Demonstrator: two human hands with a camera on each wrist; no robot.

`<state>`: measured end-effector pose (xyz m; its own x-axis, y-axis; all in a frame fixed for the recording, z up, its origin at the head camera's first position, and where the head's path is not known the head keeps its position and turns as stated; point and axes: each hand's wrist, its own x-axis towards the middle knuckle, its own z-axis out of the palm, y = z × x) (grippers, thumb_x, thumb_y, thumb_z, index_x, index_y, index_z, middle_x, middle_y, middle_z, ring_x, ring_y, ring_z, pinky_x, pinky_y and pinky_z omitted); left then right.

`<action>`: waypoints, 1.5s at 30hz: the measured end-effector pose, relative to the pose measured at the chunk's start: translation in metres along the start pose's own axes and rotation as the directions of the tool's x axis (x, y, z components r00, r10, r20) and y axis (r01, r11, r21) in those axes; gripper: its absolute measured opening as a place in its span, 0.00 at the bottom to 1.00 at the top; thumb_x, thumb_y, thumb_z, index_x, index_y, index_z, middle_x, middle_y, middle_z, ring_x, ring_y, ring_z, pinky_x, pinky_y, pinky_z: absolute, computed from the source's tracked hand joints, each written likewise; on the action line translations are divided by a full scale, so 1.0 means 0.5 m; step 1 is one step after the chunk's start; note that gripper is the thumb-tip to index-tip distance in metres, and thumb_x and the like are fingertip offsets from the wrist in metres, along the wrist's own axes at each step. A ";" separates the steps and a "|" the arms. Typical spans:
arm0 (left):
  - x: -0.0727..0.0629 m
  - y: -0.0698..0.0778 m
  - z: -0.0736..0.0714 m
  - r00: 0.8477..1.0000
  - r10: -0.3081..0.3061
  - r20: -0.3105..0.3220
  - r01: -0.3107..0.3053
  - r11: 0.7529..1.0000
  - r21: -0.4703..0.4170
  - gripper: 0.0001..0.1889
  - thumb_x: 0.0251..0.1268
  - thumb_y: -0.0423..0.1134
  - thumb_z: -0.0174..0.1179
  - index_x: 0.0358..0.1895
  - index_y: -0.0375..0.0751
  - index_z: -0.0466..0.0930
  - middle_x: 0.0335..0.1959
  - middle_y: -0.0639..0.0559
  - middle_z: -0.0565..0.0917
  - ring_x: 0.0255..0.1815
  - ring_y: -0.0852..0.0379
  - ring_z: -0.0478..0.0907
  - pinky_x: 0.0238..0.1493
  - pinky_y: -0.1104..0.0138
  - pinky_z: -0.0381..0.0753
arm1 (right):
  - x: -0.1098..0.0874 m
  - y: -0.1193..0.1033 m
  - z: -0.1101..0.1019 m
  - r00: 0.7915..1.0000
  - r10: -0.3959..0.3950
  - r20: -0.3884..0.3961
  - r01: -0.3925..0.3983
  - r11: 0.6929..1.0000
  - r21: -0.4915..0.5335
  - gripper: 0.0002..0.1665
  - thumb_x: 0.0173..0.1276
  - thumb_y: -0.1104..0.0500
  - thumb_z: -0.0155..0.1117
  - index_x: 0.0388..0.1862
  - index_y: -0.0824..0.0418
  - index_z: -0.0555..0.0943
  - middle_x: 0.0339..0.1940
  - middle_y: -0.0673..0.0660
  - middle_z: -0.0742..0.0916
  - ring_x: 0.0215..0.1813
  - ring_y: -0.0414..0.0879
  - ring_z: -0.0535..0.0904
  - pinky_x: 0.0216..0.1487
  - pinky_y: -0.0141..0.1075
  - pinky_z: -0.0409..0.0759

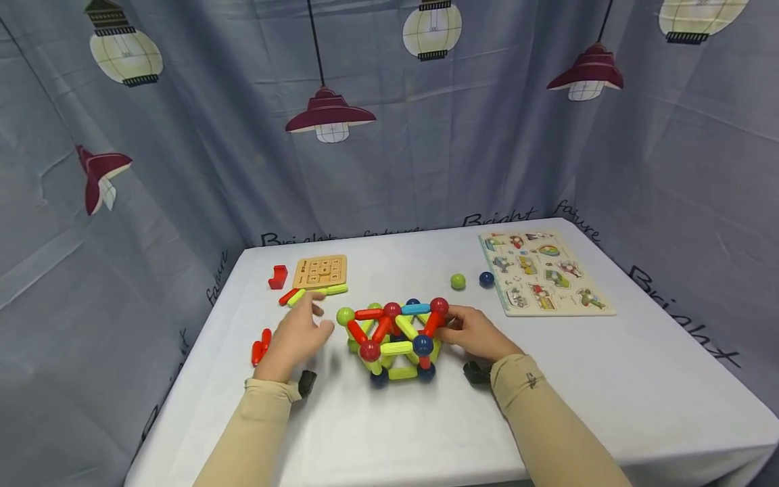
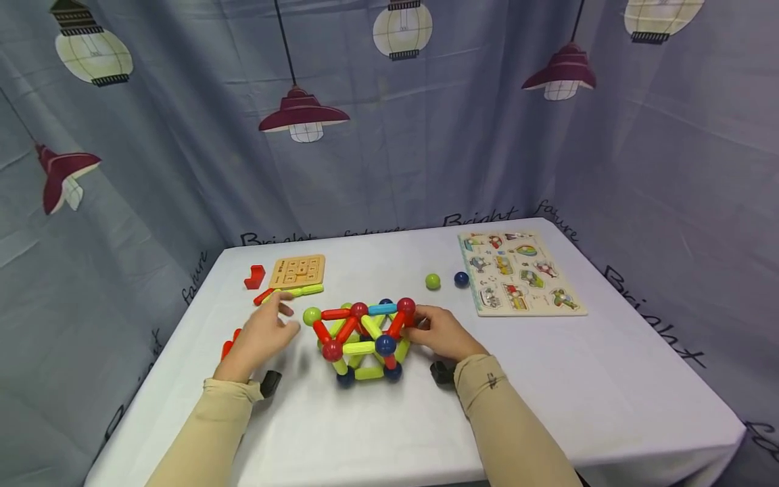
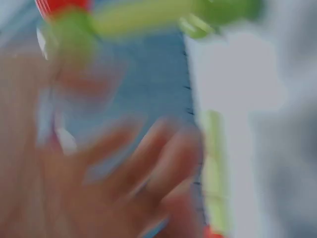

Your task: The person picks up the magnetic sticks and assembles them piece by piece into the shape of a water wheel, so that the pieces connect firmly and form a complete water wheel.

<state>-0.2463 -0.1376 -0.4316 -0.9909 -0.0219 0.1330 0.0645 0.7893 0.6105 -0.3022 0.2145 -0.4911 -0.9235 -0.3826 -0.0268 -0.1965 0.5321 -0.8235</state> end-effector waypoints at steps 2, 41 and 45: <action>-0.003 -0.046 0.019 0.982 -0.014 0.189 0.016 1.000 -0.010 0.29 0.65 0.48 0.65 0.68 0.47 0.73 0.56 0.48 0.82 0.49 0.50 0.80 0.50 0.54 0.83 | -0.002 -0.005 0.000 1.000 0.024 -0.006 -0.024 1.000 -0.011 0.23 0.66 0.49 0.73 0.60 0.44 0.84 0.44 0.49 0.88 0.43 0.51 0.80 0.41 0.41 0.78; 0.077 -0.007 0.062 0.975 0.176 0.132 -0.159 0.978 -0.132 0.16 0.60 0.45 0.75 0.42 0.42 0.79 0.37 0.50 0.81 0.39 0.53 0.76 0.47 0.59 0.79 | 0.055 -0.085 0.007 0.979 -0.079 -0.187 0.027 0.964 -0.265 0.28 0.60 0.49 0.81 0.54 0.61 0.84 0.45 0.57 0.88 0.47 0.53 0.82 0.56 0.50 0.82; 0.090 -0.006 0.061 0.968 0.248 0.048 -0.244 0.967 -0.080 0.22 0.57 0.37 0.77 0.51 0.40 0.77 0.47 0.48 0.80 0.48 0.51 0.76 0.58 0.56 0.80 | 0.064 -0.085 -0.004 0.952 -0.218 -0.217 0.138 0.934 -0.330 0.34 0.58 0.64 0.80 0.63 0.63 0.79 0.51 0.60 0.84 0.52 0.56 0.80 0.61 0.52 0.81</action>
<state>-0.2946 -0.1223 -0.4511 -0.9485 0.2038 0.2426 0.3131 0.7195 0.6199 -0.3242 0.1813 -0.4560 -0.9074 -0.3164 0.2766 -0.4202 0.6934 -0.5854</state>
